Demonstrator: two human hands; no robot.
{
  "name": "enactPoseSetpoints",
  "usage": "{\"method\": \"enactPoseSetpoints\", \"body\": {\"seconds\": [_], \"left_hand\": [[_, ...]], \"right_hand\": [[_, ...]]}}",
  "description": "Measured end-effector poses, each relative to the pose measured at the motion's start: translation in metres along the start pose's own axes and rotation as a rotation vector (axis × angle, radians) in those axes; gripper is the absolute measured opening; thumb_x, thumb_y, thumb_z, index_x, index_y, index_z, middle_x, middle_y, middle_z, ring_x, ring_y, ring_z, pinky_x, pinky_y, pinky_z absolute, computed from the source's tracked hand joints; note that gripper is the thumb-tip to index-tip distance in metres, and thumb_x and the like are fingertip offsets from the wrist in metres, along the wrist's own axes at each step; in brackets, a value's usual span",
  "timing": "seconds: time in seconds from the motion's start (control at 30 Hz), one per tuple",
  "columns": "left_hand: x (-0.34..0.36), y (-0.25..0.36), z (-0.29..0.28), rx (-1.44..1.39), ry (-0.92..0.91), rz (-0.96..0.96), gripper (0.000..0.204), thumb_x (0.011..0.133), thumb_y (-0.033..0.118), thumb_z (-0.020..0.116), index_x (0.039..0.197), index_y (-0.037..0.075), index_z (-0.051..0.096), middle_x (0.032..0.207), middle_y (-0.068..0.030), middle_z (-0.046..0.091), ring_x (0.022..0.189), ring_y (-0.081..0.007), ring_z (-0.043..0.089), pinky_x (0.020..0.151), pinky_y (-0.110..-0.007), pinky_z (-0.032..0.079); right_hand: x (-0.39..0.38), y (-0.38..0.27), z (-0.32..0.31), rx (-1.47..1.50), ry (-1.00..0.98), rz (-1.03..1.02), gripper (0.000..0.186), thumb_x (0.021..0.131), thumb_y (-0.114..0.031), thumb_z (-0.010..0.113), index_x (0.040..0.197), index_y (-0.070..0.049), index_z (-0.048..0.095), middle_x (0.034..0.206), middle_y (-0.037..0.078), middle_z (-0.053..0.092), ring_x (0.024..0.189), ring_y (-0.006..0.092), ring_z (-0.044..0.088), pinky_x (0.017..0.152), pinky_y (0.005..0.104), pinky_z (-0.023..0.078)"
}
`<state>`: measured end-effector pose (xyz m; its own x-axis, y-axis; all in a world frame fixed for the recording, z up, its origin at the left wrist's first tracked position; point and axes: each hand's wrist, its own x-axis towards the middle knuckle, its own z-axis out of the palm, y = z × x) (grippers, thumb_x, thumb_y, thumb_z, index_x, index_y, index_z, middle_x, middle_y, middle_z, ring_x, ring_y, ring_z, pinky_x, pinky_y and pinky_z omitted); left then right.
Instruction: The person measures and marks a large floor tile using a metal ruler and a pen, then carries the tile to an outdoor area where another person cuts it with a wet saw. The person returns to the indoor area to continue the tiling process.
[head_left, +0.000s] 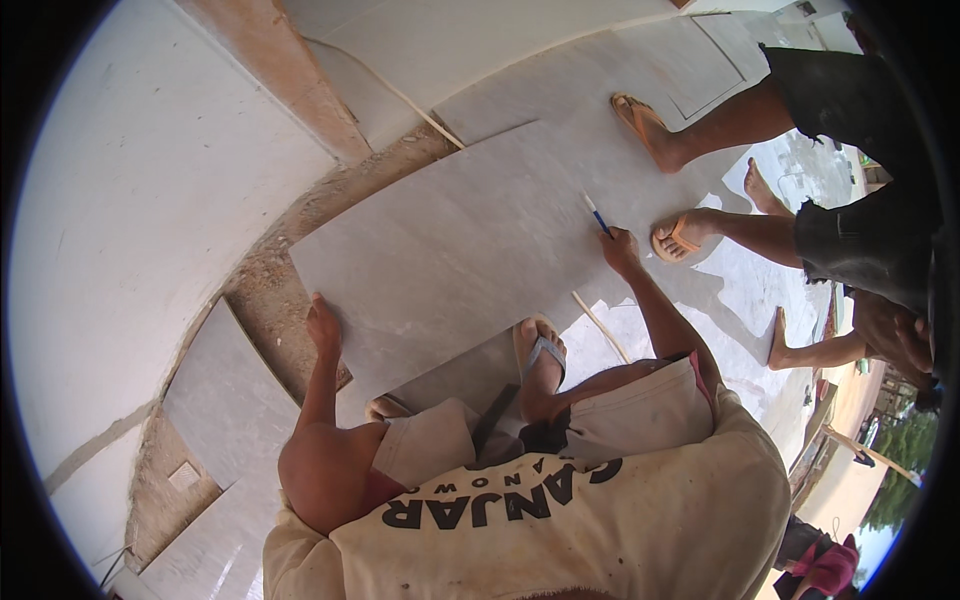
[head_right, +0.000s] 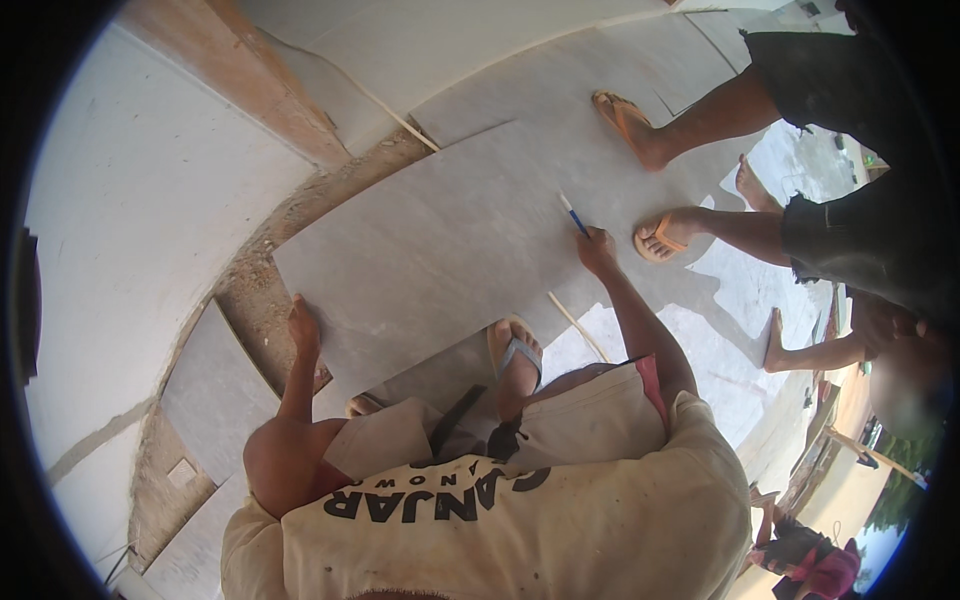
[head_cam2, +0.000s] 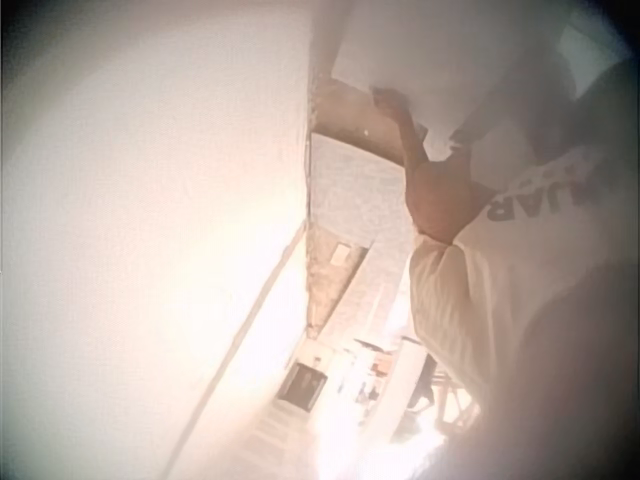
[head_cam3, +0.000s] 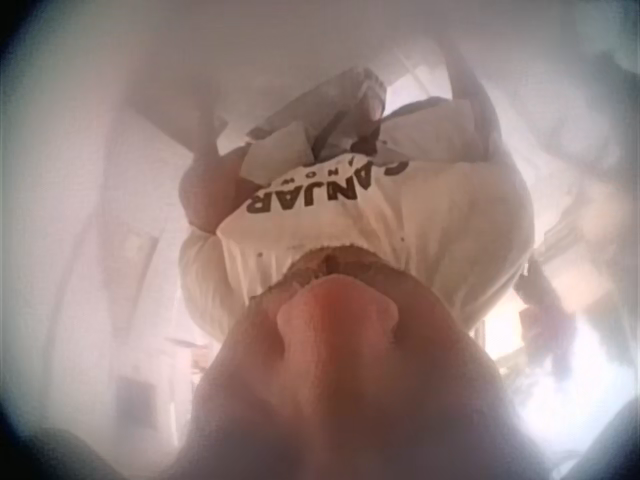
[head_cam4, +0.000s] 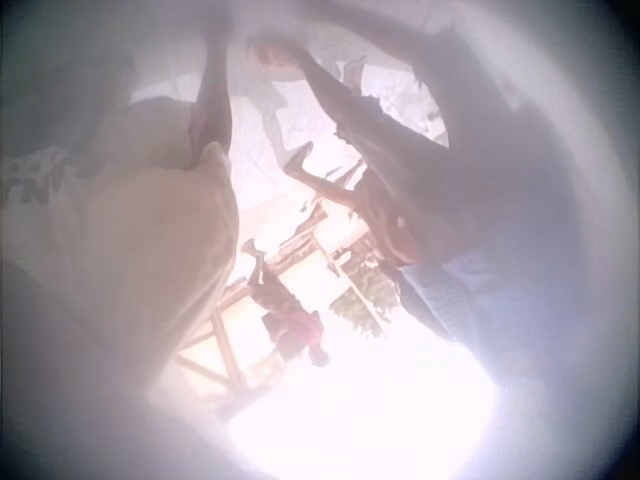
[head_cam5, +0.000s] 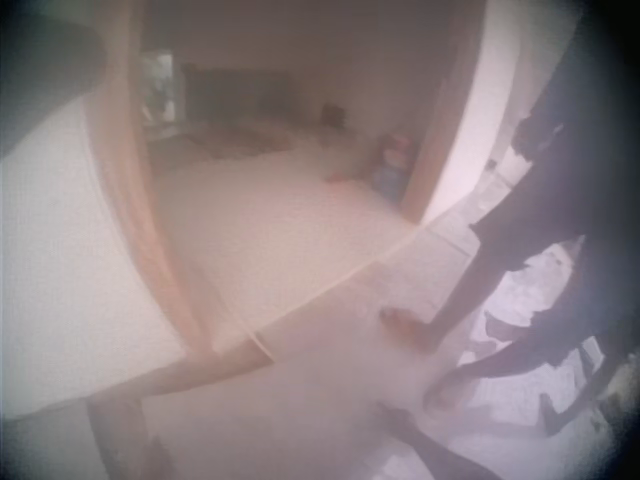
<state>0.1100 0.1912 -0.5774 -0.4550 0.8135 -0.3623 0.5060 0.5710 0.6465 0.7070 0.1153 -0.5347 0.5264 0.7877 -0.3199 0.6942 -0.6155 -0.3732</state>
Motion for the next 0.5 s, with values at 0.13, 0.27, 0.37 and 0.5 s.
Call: {"method": "enactPoseSetpoints", "body": {"seconds": [0.13,0.27,0.37,0.5], "left_hand": [[0.002,-0.004,0.002,-0.025,-0.004,0.037,0.071,0.098,0.051,0.033,0.114,-0.012,0.061,0.110,-0.0327,0.062,0.106,-0.0429,0.060,0.093,-0.047,0.043],[-0.005,0.002,0.004,-0.050,-0.023,0.044,0.073,0.098,0.053,0.033,0.114,-0.012,0.061,0.108,-0.0321,0.063,0.106,-0.0423,0.060,0.093,-0.047,0.043],[0.001,-0.006,0.004,-0.038,-0.009,0.011,0.075,0.099,0.055,0.033,0.114,-0.012,0.061,0.107,-0.0314,0.064,0.105,-0.0419,0.061,0.093,-0.047,0.043],[-0.001,-0.004,0.004,-0.018,-0.024,0.003,0.075,0.098,0.056,0.034,0.114,-0.012,0.061,0.108,-0.0308,0.064,0.106,-0.0416,0.060,0.094,-0.047,0.043]], "right_hand": [[0.000,-0.004,0.000,0.036,0.013,0.018,0.028,0.084,-0.030,0.059,0.088,-0.004,0.069,0.087,0.024,0.066,0.088,0.0420,0.064,0.077,0.0480,0.049],[0.000,-0.006,-0.001,-0.054,0.023,0.021,0.027,0.084,-0.030,0.062,0.094,-0.006,0.070,0.092,0.023,0.067,0.093,0.0406,0.064,0.081,0.0472,0.050],[0.007,-0.013,-0.006,-0.141,-0.036,0.034,0.028,0.085,-0.031,0.063,0.098,-0.008,0.071,0.096,0.023,0.067,0.096,0.0401,0.063,0.084,0.0468,0.050],[0.010,-0.016,-0.010,-0.131,-0.068,0.089,0.029,0.086,-0.033,0.062,0.100,-0.009,0.071,0.100,0.021,0.068,0.099,0.0396,0.063,0.086,0.0463,0.050]]}}
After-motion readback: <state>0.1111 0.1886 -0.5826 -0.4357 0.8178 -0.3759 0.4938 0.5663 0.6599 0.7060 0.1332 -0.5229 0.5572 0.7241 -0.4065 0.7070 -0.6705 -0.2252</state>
